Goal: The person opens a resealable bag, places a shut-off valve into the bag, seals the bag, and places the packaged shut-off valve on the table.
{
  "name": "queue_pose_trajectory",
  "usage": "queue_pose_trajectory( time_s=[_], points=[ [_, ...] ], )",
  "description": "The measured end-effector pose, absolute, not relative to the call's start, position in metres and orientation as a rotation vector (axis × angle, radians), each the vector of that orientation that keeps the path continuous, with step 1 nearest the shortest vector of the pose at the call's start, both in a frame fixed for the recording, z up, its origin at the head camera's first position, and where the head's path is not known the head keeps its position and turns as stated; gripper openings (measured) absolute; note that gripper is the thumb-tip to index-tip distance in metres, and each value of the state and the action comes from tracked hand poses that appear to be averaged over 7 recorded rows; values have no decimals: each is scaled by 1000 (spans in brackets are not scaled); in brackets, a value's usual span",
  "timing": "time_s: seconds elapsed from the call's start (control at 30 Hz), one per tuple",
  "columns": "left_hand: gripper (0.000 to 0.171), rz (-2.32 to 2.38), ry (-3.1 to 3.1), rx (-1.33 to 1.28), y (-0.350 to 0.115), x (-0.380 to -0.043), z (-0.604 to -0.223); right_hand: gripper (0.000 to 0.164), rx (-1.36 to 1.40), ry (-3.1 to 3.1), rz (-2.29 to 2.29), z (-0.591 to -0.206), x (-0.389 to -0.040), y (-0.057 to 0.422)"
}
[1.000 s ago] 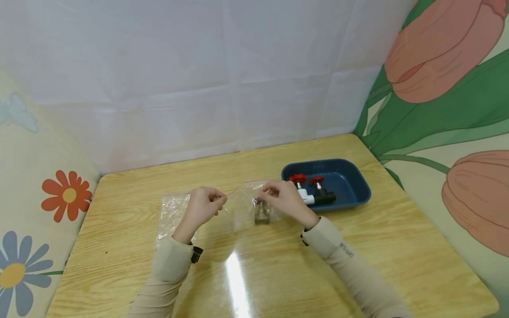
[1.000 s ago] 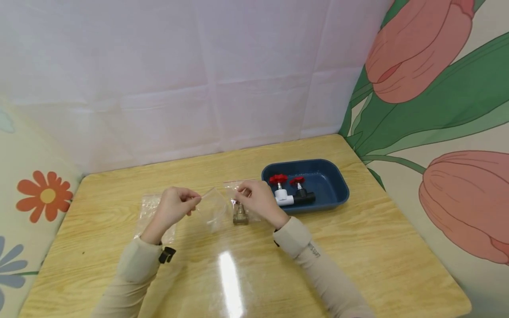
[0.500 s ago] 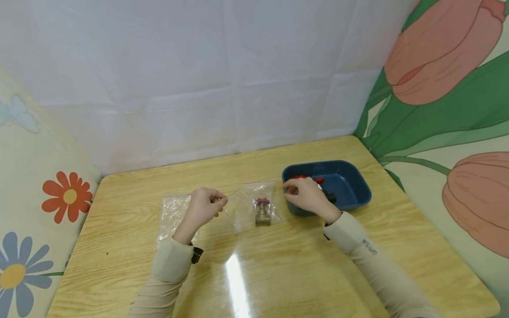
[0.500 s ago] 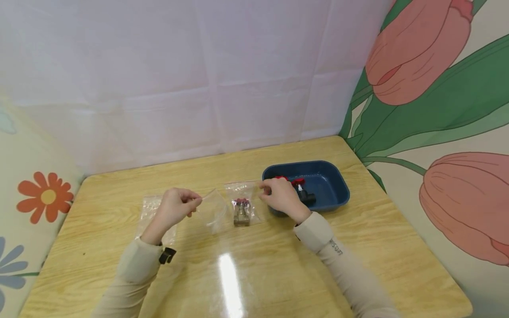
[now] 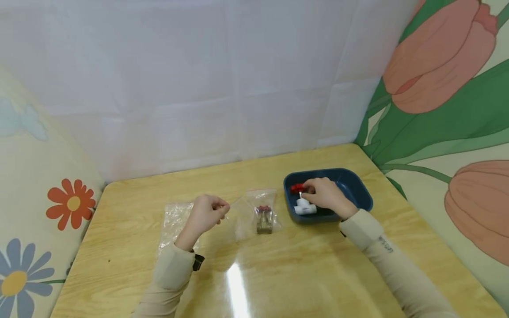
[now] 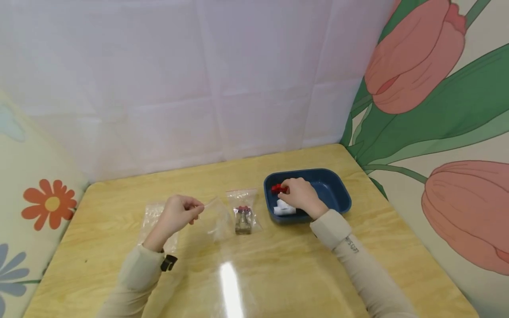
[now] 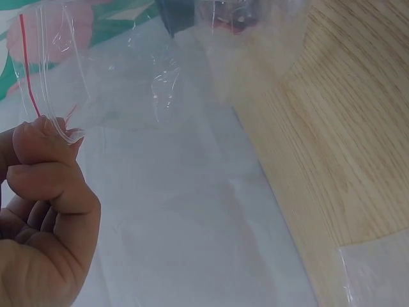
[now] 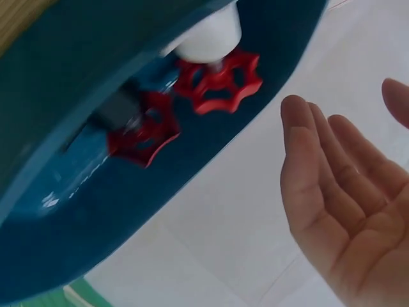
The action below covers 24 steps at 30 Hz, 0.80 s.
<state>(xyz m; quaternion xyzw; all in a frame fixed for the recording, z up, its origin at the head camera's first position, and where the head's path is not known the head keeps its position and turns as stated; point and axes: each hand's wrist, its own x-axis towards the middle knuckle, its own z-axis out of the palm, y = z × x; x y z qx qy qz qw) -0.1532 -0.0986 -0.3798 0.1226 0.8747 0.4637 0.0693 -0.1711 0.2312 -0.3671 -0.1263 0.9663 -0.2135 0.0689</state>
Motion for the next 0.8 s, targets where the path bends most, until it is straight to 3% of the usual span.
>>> queue_pose_trajectory(
  time_s=[0.8],
  points=[
    [10, 1405, 2657, 375, -98, -150, -377, 39, -273, 2768, -288, -375, -208, 263]
  ],
)
